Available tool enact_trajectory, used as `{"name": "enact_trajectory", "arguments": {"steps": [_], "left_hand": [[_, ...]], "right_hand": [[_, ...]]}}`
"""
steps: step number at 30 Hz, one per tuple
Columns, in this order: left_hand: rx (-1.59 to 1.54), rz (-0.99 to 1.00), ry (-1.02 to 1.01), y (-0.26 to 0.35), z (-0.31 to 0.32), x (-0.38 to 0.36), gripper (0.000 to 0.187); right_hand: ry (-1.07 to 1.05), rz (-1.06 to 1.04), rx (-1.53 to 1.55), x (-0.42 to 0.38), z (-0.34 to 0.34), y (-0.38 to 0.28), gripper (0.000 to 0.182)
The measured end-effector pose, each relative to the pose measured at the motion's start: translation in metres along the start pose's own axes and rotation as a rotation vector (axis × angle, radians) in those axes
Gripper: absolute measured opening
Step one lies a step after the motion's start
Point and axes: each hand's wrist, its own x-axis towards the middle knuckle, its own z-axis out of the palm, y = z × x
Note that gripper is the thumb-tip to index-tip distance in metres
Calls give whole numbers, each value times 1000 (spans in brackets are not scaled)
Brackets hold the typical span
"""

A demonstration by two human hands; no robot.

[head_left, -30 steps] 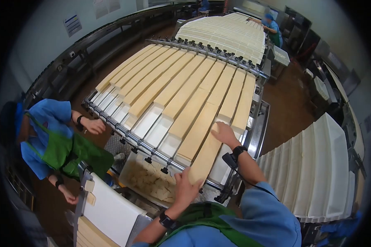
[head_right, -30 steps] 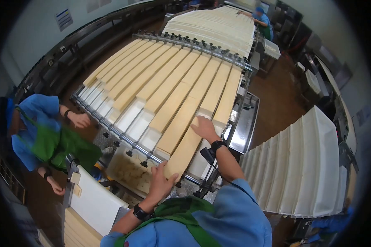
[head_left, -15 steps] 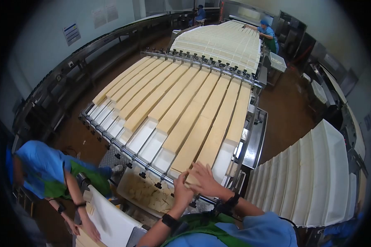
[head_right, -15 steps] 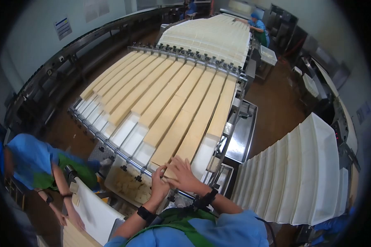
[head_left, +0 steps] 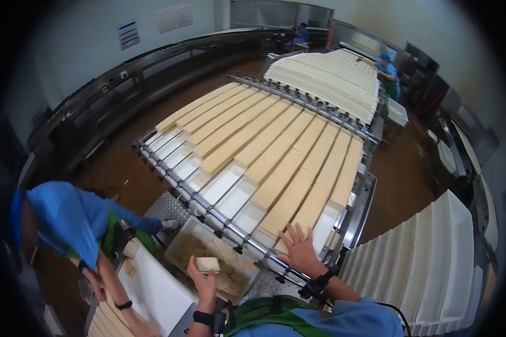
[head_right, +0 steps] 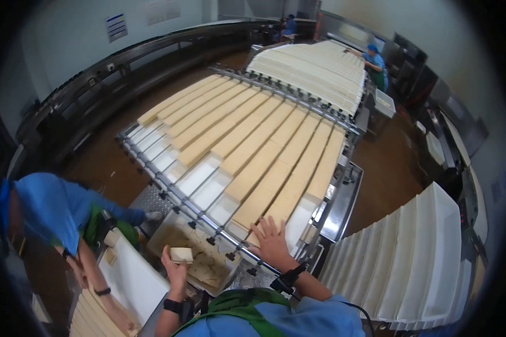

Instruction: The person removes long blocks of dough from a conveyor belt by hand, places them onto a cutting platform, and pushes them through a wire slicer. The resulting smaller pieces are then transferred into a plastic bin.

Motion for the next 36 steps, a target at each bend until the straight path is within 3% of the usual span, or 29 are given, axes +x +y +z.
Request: {"name": "enact_trajectory", "arguments": {"steps": [3, 4, 6, 7, 10, 11, 13, 17, 20, 23, 27, 31, 36], "left_hand": [[141, -129, 66, -75, -51, 2, 86], [-104, -248, 98, -68, -70, -7, 79], [-209, -216, 204, -93, -108, -24, 65], [-276, -197, 278, -78, -129, -33, 47], [-294, -288, 486, -91, -189, -72, 35], [-212, -235, 623, -92, -202, -87, 30], [46, -260, 832, -106, -228, -117, 34], [223, -561, 1198, -164, -256, -174, 47], [398, -780, 1233, -195, -265, -200, 63], [242, -782, 1063, -195, -281, -194, 74], [312, -680, 977, -189, -302, -178, 80], [283, -823, 928, -178, -312, -162, 81], [291, -867, 919, -176, -305, -155, 87]], "right_hand": [[39, 38, -1, 19, -22, -42, 82], [27, 17, -1, 32, -22, -63, 82], [95, -202, 128, 54, -17, -112, 80], [88, -305, 149, 66, -19, -144, 78], [57, -642, 297, 97, 3, -247, 75], [-38, -735, 339, 105, 7, -281, 73], [-148, -929, 457, 113, 21, -349, 67], [-333, -1256, 590, 111, 58, -478, 62], [-399, -1339, 696, 108, 95, -557, 58], [-343, -1314, 667, 120, 149, -635, 53], [-257, -1256, 546, 143, 187, -717, 53], [-273, -1188, 261, 152, 196, -752, 53], [-234, -1122, 190, 156, 201, -766, 52]]}}
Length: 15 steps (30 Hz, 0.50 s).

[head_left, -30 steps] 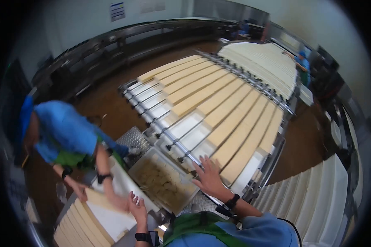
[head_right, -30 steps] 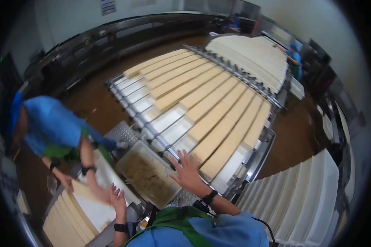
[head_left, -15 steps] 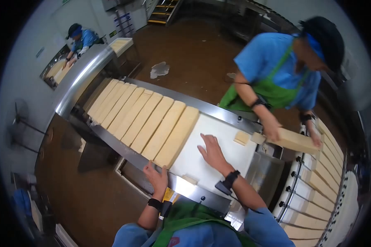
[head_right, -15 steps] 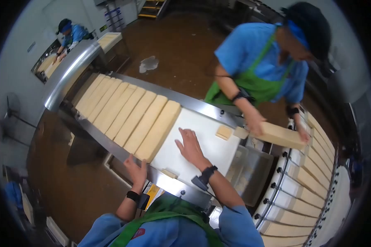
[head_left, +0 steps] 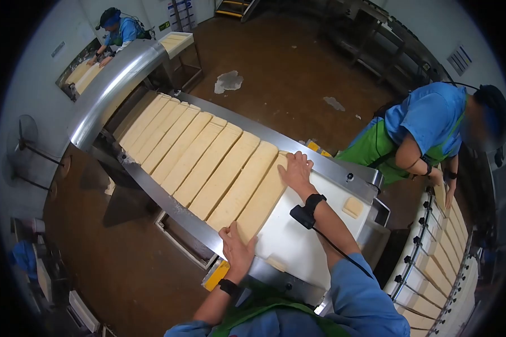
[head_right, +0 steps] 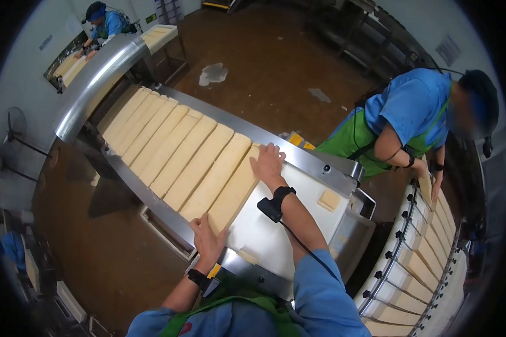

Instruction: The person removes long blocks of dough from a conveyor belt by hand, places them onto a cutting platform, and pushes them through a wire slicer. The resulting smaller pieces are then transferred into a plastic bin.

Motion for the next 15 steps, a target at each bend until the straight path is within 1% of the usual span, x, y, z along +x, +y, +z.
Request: {"name": "enact_trajectory", "arguments": {"steps": [2, 4, 5, 7, 8, 10, 11, 12, 13, 14, 15], "left_hand": [[7, -1, 10, 3, 4, 0, 89], [31, -25, 8, 7, 5, 0, 89], [33, -21, 3, 8, 6, 0, 89], [74, -18, 22, 9, 10, 1, 87], [78, -8, 16, 9, 10, 2, 87], [47, 88, -59, 11, 11, 4, 82], [48, 104, -69, 15, 12, 4, 82], [64, 157, -136, 22, 12, 3, 82], [80, 212, -206, 27, 12, 3, 82], [80, 235, -222, 31, 13, 5, 82], [120, 280, -276, 36, 14, 8, 82]], "right_hand": [[33, 15, 8, 2, 3, -2, 52], [48, -7, -127, 1, 5, -5, 52], [49, 1, -127, 0, 3, -3, 52], [-22, 49, -119, -5, -9, 1, 54], [-19, 61, -117, -12, -10, 9, 54], [45, 156, -86, -42, -21, 35, 54], [107, 191, 14, -61, -17, 58, 54], [172, 227, 113, -84, -13, 82, 55], [143, 293, 102, -109, -22, 101, 61], [114, 361, 90, -131, -34, 112, 67], [127, 387, 86, -147, -45, 115, 67]]}}
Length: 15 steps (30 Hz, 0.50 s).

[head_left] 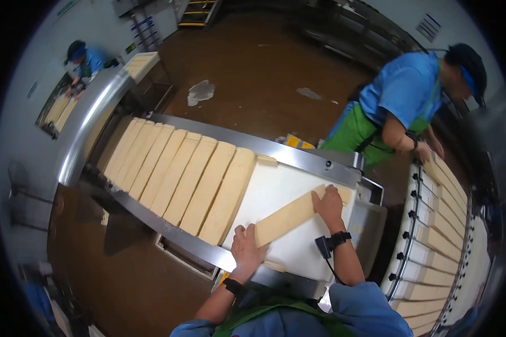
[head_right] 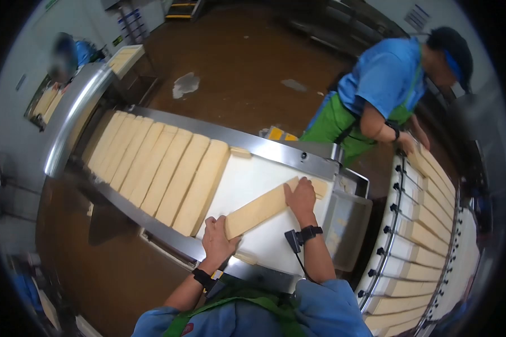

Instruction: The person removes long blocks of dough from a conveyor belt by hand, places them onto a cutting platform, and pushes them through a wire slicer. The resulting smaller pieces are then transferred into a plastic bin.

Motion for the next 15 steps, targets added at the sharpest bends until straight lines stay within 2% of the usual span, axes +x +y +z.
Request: {"name": "enact_trajectory", "arguments": {"steps": [1, 2, 4, 5, 6, 7, 8, 9, 11, 12, 13, 15], "left_hand": [[39, 46, -61, 7, -4, 4, 82], [54, -16, -195, 14, -9, 9, 84], [116, 54, -176, 5, 9, 13, 84], [168, 93, -137, 1, 19, 14, 84], [154, 80, -153, 3, 24, 16, 83], [151, 150, -84, -11, 38, 17, 79], [102, 181, -50, -15, 40, 14, 77], [109, 226, -27, -10, 38, 11, 78], [94, 264, -10, 5, 38, -2, 80], [113, 262, -32, 21, 39, -10, 77], [113, 341, -84, 39, 46, -19, 77], [28, 425, -6, 70, 59, -44, 75]], "right_hand": [[27, 100, 35, -14, -14, 8, 66], [59, 206, 68, -30, -25, 15, 66], [323, -20, -292, -47, 32, 56, 70], [354, -24, -27, -52, 33, 51, 71], [262, 69, 87, -57, 23, 39, 70], [299, 127, 148, -63, 16, 28, 64], [261, 129, 89, -69, 11, 27, 60], [204, 157, 159, -77, -1, 24, 60], [456, 159, 27, -105, 8, 38, 61], [427, 243, 140, -124, -20, 46, 63], [400, 314, 263, -146, -56, 44, 66], [479, 445, 292, -189, -88, 72, 63]]}}
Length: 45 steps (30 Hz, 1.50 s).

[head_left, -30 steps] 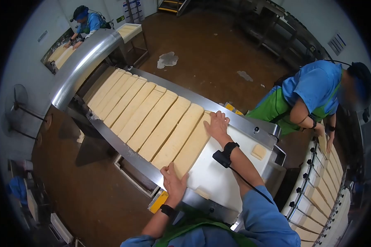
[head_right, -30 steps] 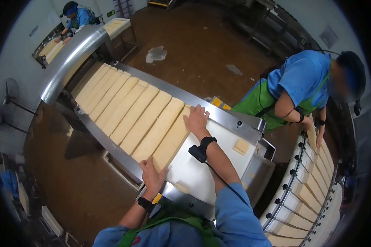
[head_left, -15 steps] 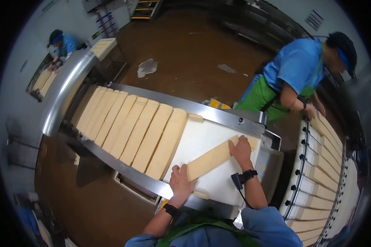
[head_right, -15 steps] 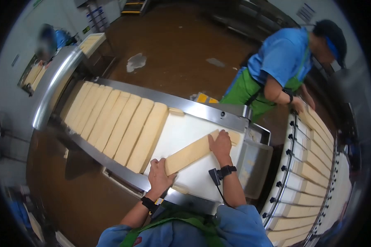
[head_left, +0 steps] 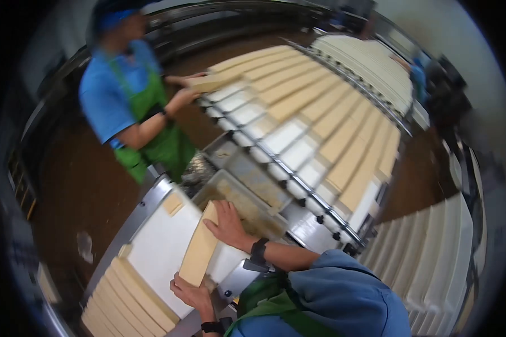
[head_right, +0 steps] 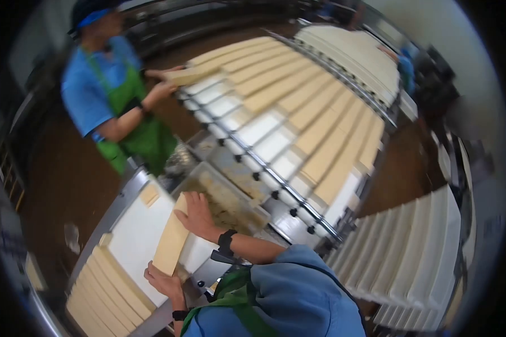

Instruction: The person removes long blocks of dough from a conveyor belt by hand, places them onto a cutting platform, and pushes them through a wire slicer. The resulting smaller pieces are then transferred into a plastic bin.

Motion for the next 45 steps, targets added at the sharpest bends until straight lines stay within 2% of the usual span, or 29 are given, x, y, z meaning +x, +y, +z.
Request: {"name": "enact_trajectory", "arguments": {"steps": [2, 3, 5, 7, 8, 9, 11, 13, 14, 16, 17, 19, 20, 21, 22, 23, 24, 25, 26, 27, 28, 29, 31, 33, 37, 38, 40, 43, 45], "left_hand": [[-41, 111, -17, 56, 10, -5, 73], [-92, 215, -46, 86, 15, -8, 72], [-150, 336, -82, 145, 31, -22, 72], [-143, 574, -169, 203, 48, -42, 74], [-148, 592, -176, 236, 50, -56, 74], [-164, 681, -281, 268, 46, -71, 76], [-175, 779, -395, 310, 42, -105, 78], [-212, 883, -697, 339, 47, -136, 82], [-212, 891, -700, 347, 52, -150, 82], [-285, 861, -1028, 351, 66, -177, 89], [-282, 868, -1032, 352, 73, -188, 89], [-251, 795, -1254, 353, 88, -206, 89], [-249, 801, -1253, 353, 96, -211, 89], [-254, 763, -1293, 353, 102, -215, 92], [-259, 722, -1331, 354, 110, -218, 94], [-256, 721, -1329, 357, 121, -221, 94], [-351, 544, -1380, 358, 132, -226, 92], [-445, 364, -1422, 359, 143, -229, 90], [-444, 365, -1421, 359, 157, -234, 90], [-493, 247, -1380, 364, 168, -237, 84], [-543, 129, -1336, 367, 176, -241, 79], [-548, 131, -1335, 368, 182, -248, 79], [-503, 266, -1126, 379, 184, -257, 70], [-501, 264, -1108, 374, 190, -262, 70], [-480, 282, -1055, 373, 186, -266, 67], [-479, 307, -1053, 374, 182, -266, 65], [-485, 334, -1037, 373, 182, -267, 63], [-521, 432, -975, 365, 191, -265, 62], [-531, 387, -1084, 360, 193, -258, 61]], "right_hand": [[352, -14, -59, -11, -56, 35, 63], [399, 53, 29, -15, -92, 53, 59], [606, 53, -107, -31, -164, 91, 52], [757, 115, -145, -53, -229, 137, 46], [847, 138, -253, -64, -258, 160, 43], [932, 162, -362, -77, -284, 182, 41], [966, 295, -378, -105, -338, 219, 37], [948, 377, -319, -130, -384, 246, 31], [955, 382, -320, -140, -400, 260, 31], [867, 438, -235, -160, -418, 296, 33], [784, 513, -236, -172, -418, 325, 35], [697, 556, -217, -182, -415, 355, 36], [601, 592, -197, -183, -417, 362, 37], [560, 509, -270, -182, -419, 369, 38], [562, 507, -267, -176, -423, 373, 38], [459, 533, -369, -171, -427, 377, 36], [353, 559, -469, -167, -429, 376, 34], [354, 560, -466, -166, -429, 373, 34], [518, 461, -574, -164, -431, 368, 34], [683, 354, -682, -163, -434, 367, 35], [685, 350, -684, -165, -435, 367, 35], [711, 351, -622, -169, -434, 364, 38], [737, 354, -565, -185, -428, 353, 41], [574, 347, -366, -206, -418, 330, 48], [251, 314, -224, -246, -381, 292, 63], [256, 307, -234, -251, -379, 277, 63], [22, 342, -248, -258, -377, 252, 75], [-34, 318, -377, -261, -374, 258, 85], [-39, 315, -441, -261, -369, 258, 84]]}}
